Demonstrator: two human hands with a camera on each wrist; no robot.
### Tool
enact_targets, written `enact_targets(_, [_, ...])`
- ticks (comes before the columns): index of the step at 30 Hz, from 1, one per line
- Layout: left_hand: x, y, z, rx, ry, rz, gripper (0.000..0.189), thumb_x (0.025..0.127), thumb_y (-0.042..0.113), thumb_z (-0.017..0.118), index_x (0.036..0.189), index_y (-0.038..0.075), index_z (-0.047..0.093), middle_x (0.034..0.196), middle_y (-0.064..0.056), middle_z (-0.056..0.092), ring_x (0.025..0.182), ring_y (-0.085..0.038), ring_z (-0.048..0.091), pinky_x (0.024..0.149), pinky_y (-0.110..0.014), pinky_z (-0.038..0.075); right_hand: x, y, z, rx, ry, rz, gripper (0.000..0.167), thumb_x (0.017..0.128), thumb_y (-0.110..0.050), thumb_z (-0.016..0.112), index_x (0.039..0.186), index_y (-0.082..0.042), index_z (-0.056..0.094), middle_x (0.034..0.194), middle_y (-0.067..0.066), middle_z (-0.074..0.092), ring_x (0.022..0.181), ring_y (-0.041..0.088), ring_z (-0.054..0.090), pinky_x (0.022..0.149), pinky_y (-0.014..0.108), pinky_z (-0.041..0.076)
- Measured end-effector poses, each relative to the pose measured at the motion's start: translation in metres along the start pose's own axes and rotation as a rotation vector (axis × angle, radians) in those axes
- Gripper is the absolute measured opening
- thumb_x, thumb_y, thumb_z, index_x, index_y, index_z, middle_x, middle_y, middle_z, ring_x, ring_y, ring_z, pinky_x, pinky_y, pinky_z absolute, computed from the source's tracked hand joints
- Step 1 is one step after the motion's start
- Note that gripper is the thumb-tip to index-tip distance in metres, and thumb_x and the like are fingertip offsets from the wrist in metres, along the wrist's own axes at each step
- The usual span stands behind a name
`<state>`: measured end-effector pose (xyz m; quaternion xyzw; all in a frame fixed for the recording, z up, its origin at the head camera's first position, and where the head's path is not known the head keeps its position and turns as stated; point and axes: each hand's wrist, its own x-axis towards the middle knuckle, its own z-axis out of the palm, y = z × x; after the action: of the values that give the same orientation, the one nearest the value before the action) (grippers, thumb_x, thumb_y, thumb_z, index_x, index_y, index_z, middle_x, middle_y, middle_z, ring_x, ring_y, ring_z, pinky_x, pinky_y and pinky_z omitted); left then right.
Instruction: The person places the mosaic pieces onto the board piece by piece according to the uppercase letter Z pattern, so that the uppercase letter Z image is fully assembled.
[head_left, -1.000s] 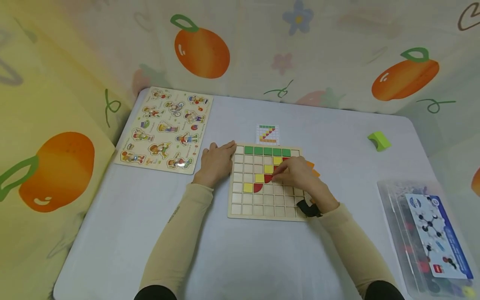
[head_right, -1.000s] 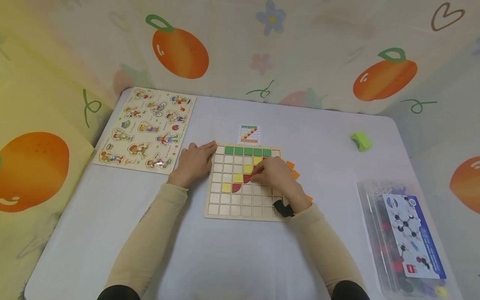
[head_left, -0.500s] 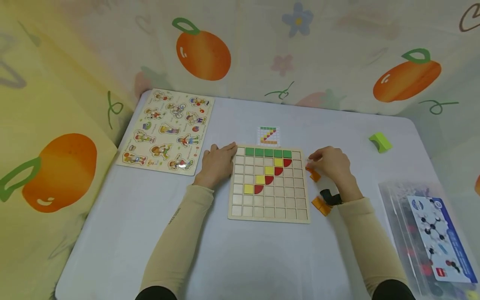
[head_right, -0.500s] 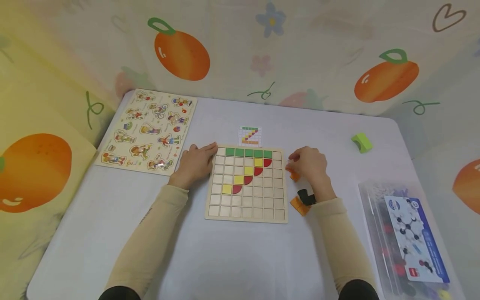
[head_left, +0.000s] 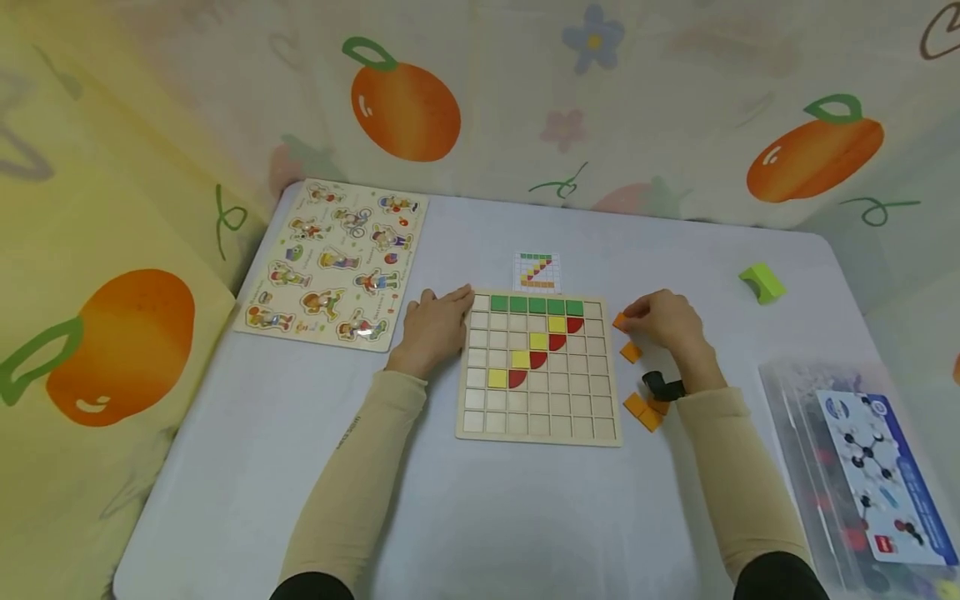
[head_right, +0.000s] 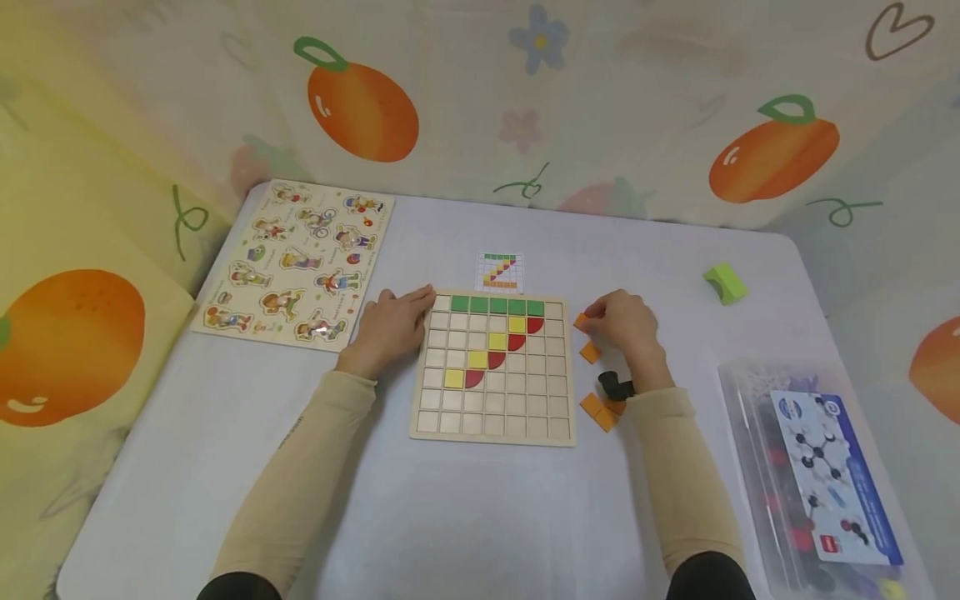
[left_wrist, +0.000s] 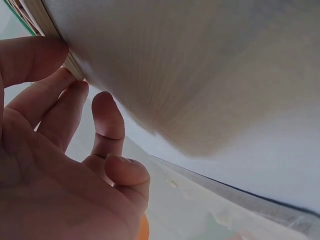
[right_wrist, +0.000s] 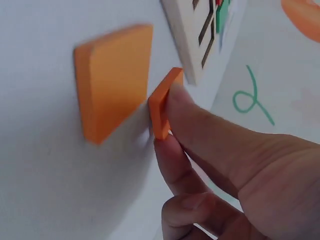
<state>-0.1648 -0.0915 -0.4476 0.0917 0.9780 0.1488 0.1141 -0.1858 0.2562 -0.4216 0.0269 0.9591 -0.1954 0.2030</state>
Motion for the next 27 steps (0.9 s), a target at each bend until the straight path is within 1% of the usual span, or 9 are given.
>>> enact_targets(4, [-0.001, 0.0, 0.0, -0.01, 0.013, 0.001, 0.051, 0.104, 0.015, 0.048, 0.155, 0.021, 0.049, 0.165, 0.008, 0.043, 0.108, -0.031, 0.054, 0.087, -0.043, 0.043, -0.001, -0.002, 0.001, 0.035, 0.028, -0.04, 0.035, 0.095, -0.029, 0.073, 0.116, 0.0, 0.073, 0.12, 0.023, 0.072, 0.106, 0.037, 0.061, 0.086, 0.046, 0.049])
enact_targets(6, [-0.001, 0.0, 0.0, -0.009, 0.008, -0.001, 0.051, 0.105, 0.015, 0.048, 0.155, 0.022, 0.048, 0.166, 0.008, 0.043, 0.108, -0.031, 0.053, 0.088, -0.043, 0.043, -0.002, -0.002, 0.0, 0.062, 0.046, -0.063, 0.032, 0.095, -0.028, 0.075, 0.111, 0.0, 0.075, 0.116, 0.023, 0.074, 0.103, 0.036, 0.061, 0.084, 0.044, 0.048])
enact_targets(9, [-0.001, 0.001, 0.0, -0.005, 0.001, -0.003, 0.052, 0.104, 0.015, 0.048, 0.156, 0.022, 0.048, 0.166, 0.009, 0.042, 0.108, -0.031, 0.053, 0.087, -0.043, 0.042, -0.004, -0.003, -0.001, 0.099, 0.069, -0.086, 0.03, 0.095, -0.026, 0.075, 0.11, 0.0, 0.077, 0.116, 0.025, 0.074, 0.105, 0.037, 0.061, 0.085, 0.043, 0.047])
enact_targets(13, [-0.001, 0.001, 0.0, 0.0, 0.007, -0.001, 0.052, 0.104, 0.014, 0.047, 0.155, 0.022, 0.048, 0.166, 0.008, 0.042, 0.107, -0.03, 0.053, 0.086, -0.042, 0.042, -0.008, -0.011, 0.0, 0.15, 0.079, -0.112, 0.032, 0.095, -0.027, 0.075, 0.112, 0.001, 0.077, 0.12, 0.026, 0.072, 0.106, 0.035, 0.058, 0.08, 0.036, 0.044])
enact_targets(17, [-0.001, 0.001, 0.001, 0.002, 0.017, 0.004, 0.052, 0.103, 0.014, 0.047, 0.155, 0.022, 0.049, 0.165, 0.008, 0.043, 0.105, -0.03, 0.053, 0.085, -0.042, 0.042, -0.012, -0.027, 0.007, 0.195, -0.005, -0.169, 0.03, 0.093, -0.026, 0.078, 0.109, -0.001, 0.079, 0.115, 0.023, 0.073, 0.093, 0.027, 0.053, 0.07, 0.029, 0.039])
enact_targets(19, [-0.001, 0.0, 0.001, 0.001, 0.017, 0.002, 0.052, 0.103, 0.014, 0.047, 0.155, 0.022, 0.05, 0.165, 0.008, 0.043, 0.106, -0.03, 0.053, 0.085, -0.042, 0.043, -0.014, -0.037, 0.012, 0.198, -0.064, -0.227, 0.027, 0.092, -0.024, 0.079, 0.106, -0.002, 0.08, 0.11, 0.02, 0.075, 0.089, 0.024, 0.051, 0.066, 0.027, 0.037])
enact_targets(22, [-0.001, 0.0, 0.001, 0.005, 0.014, 0.003, 0.052, 0.104, 0.014, 0.047, 0.155, 0.022, 0.049, 0.165, 0.009, 0.043, 0.106, -0.031, 0.054, 0.085, -0.042, 0.043, -0.017, -0.051, 0.022, 0.199, -0.123, -0.324, 0.021, 0.091, -0.021, 0.08, 0.101, -0.003, 0.082, 0.108, 0.017, 0.078, 0.091, 0.024, 0.055, 0.069, 0.026, 0.039])
enact_targets(25, [-0.001, 0.0, 0.002, 0.012, 0.013, 0.006, 0.052, 0.104, 0.014, 0.047, 0.155, 0.022, 0.049, 0.166, 0.009, 0.042, 0.106, -0.03, 0.054, 0.085, -0.042, 0.043, -0.02, -0.064, 0.03, 0.2, -0.15, -0.393, 0.017, 0.089, -0.018, 0.081, 0.098, -0.004, 0.083, 0.106, 0.016, 0.08, 0.097, 0.023, 0.059, 0.075, 0.026, 0.042])
enact_targets(27, [0.0, -0.001, 0.002, 0.017, 0.014, 0.008, 0.053, 0.103, 0.014, 0.047, 0.156, 0.022, 0.048, 0.166, 0.008, 0.042, 0.105, -0.03, 0.054, 0.085, -0.042, 0.043, -0.022, -0.072, 0.035, 0.205, -0.171, -0.427, 0.016, 0.088, -0.017, 0.082, 0.097, -0.004, 0.083, 0.102, 0.015, 0.081, 0.095, 0.022, 0.062, 0.075, 0.026, 0.044])
